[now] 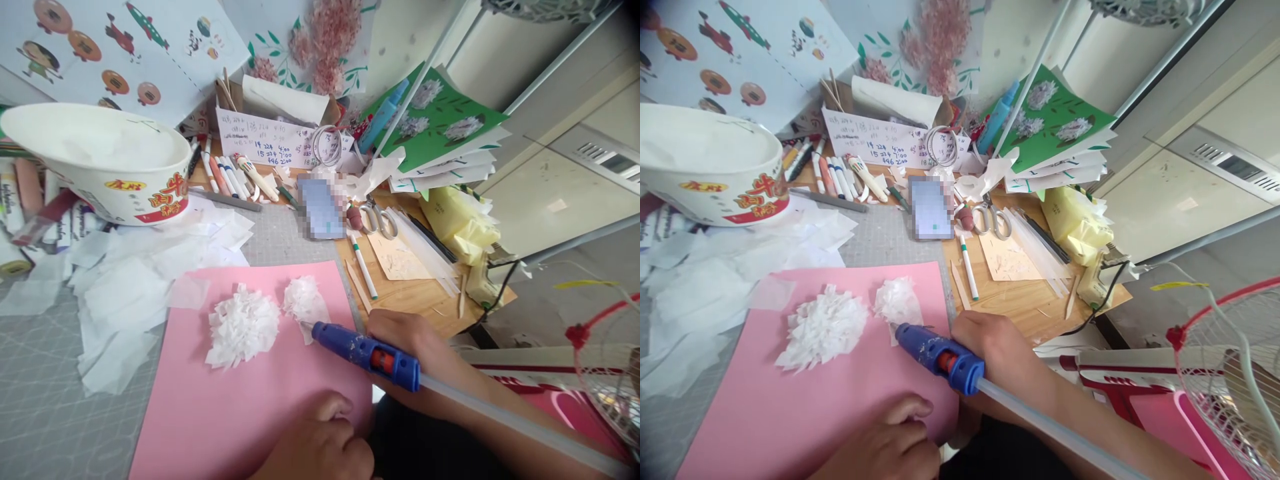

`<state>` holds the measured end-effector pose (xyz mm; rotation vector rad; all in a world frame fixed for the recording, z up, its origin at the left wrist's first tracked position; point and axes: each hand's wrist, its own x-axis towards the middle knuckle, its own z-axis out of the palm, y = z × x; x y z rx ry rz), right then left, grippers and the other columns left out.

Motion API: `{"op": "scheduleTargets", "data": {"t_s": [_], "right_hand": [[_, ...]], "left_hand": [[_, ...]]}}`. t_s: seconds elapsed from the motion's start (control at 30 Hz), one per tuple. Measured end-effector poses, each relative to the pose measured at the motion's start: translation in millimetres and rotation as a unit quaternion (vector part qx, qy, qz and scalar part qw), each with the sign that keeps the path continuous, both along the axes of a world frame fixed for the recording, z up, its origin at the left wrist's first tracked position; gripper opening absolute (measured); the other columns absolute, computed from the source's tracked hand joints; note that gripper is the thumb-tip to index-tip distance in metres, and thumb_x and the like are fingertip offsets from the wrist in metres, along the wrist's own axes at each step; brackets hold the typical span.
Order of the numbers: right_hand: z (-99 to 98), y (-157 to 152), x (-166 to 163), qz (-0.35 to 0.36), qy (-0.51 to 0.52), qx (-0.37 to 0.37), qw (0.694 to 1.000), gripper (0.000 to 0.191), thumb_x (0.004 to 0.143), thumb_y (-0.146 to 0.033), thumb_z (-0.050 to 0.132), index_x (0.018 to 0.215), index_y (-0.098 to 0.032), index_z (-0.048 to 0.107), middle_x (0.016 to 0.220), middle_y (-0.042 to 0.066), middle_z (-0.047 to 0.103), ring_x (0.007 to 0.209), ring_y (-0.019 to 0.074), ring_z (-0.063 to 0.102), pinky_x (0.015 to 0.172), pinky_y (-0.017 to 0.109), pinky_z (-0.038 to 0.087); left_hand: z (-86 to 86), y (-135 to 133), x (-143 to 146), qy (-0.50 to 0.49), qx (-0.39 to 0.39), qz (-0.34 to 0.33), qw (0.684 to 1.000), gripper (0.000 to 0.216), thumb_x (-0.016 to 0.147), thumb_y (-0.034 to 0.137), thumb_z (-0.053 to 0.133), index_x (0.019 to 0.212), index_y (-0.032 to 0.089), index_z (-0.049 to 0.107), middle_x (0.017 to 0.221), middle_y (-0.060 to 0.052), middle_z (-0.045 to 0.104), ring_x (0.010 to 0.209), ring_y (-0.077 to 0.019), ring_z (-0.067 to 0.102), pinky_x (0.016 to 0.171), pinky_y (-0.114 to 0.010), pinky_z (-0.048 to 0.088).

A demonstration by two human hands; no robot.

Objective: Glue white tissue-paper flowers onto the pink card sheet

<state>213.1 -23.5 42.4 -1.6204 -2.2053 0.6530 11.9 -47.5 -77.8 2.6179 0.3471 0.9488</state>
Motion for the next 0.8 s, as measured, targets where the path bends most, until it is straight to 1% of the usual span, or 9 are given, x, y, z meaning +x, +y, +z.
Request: {"op": "scheduleTargets", "data": {"t_s": [0.1, 0.17, 0.37, 0.43, 0.5, 0.57, 0.63, 0.7, 0.8], "right_hand": [[0.7, 0, 0, 0.040, 0.031, -0.028, 0.998, 0.009, 0.085, -0.014, 0.064, 0.082, -0.021, 0.058, 0.085, 0.002, 0.064, 0.070, 0.0143, 0.060, 0.061, 0.026, 0.043], [-1.3, 0, 0, 0.060, 0.059, -0.027, 0.996, 0.003, 0.089, -0.017, 0.064, 0.090, -0.020, 0.064, 0.100, 0.005, 0.068, 0.082, 0.0159, 0.066, 0.071, 0.027, 0.049], [-8.5, -1, -3, 0.027, -0.005, 0.048, 0.998, 0.023, 0.086, -0.019, 0.058, 0.068, -0.022, 0.044, 0.071, -0.002, 0.047, 0.059, 0.0117, 0.045, 0.053, 0.027, 0.029], [-6.3, -1, -2, 0.029, 0.000, 0.041, 0.999, 0.023, 0.084, -0.015, 0.057, 0.067, -0.022, 0.043, 0.069, -0.002, 0.047, 0.057, 0.0110, 0.044, 0.052, 0.026, 0.029], [-3.6, -2, -1, 0.030, 0.020, 0.021, 0.999, 0.016, 0.082, -0.012, 0.059, 0.072, -0.021, 0.050, 0.074, -0.001, 0.055, 0.061, 0.0123, 0.052, 0.055, 0.026, 0.035], [-2.5, -3, 1, 0.024, 0.045, 0.000, 0.999, 0.011, 0.080, -0.010, 0.062, 0.084, -0.021, 0.061, 0.088, 0.003, 0.066, 0.073, 0.0152, 0.062, 0.064, 0.027, 0.045], [-3.1, -5, 2, 0.013, 0.053, -0.006, 0.998, 0.017, 0.078, -0.009, 0.063, 0.090, -0.021, 0.064, 0.099, 0.005, 0.069, 0.080, 0.0166, 0.066, 0.070, 0.028, 0.048], [-4.4, -5, 3, -0.001, 0.034, 0.003, 0.999, 0.013, 0.077, -0.009, 0.061, 0.080, -0.021, 0.058, 0.089, 0.002, 0.065, 0.072, 0.0144, 0.061, 0.063, 0.027, 0.043], [-4.8, -3, 2, -0.016, -0.013, 0.028, 0.999, 0.020, 0.077, -0.013, 0.061, 0.069, -0.022, 0.044, 0.071, -0.001, 0.052, 0.060, 0.0126, 0.049, 0.055, 0.027, 0.030]], "left_hand": [[2.6, 1, 2, -0.031, 0.017, 0.020, 0.999, 0.048, 0.107, 0.036, 0.058, 0.061, 0.022, 0.054, 0.048, 0.006, 0.056, 0.044, -0.0106, 0.043, 0.086, -0.023, 0.050], [5.3, 1, 4, -0.041, 0.025, 0.033, 0.998, 0.050, 0.108, 0.035, 0.055, 0.060, 0.022, 0.054, 0.047, 0.006, 0.057, 0.044, -0.0105, 0.043, 0.087, -0.022, 0.050], [13.2, 2, 2, -0.021, 0.032, 0.023, 0.999, 0.050, 0.104, 0.037, 0.062, 0.058, 0.022, 0.051, 0.047, 0.007, 0.057, 0.044, -0.0098, 0.045, 0.088, -0.023, 0.050], [14.1, 2, 2, -0.017, 0.032, 0.023, 0.999, 0.049, 0.104, 0.035, 0.063, 0.059, 0.022, 0.051, 0.047, 0.007, 0.057, 0.044, -0.0101, 0.044, 0.087, -0.023, 0.050], [14.4, 2, 2, -0.023, 0.034, 0.026, 0.999, 0.049, 0.105, 0.033, 0.060, 0.058, 0.022, 0.052, 0.046, 0.007, 0.056, 0.043, -0.0100, 0.042, 0.087, -0.023, 0.049], [15.2, 2, 3, -0.034, 0.035, 0.031, 0.998, 0.052, 0.108, 0.031, 0.055, 0.057, 0.021, 0.052, 0.045, 0.007, 0.054, 0.043, -0.0098, 0.041, 0.088, -0.022, 0.049], [17.1, 4, 3, -0.044, 0.040, 0.037, 0.998, 0.058, 0.112, 0.028, 0.044, 0.055, 0.021, 0.053, 0.045, 0.006, 0.053, 0.043, -0.0097, 0.042, 0.089, -0.022, 0.049], [19.9, 6, 4, -0.053, 0.049, 0.037, 0.997, 0.065, 0.115, 0.023, 0.032, 0.054, 0.020, 0.054, 0.044, 0.006, 0.052, 0.043, -0.0097, 0.043, 0.088, -0.022, 0.048], [24.4, 8, 3, -0.059, 0.055, 0.034, 0.996, 0.072, 0.117, 0.019, 0.020, 0.053, 0.020, 0.054, 0.044, 0.006, 0.050, 0.043, -0.0094, 0.042, 0.087, -0.022, 0.047]]}}
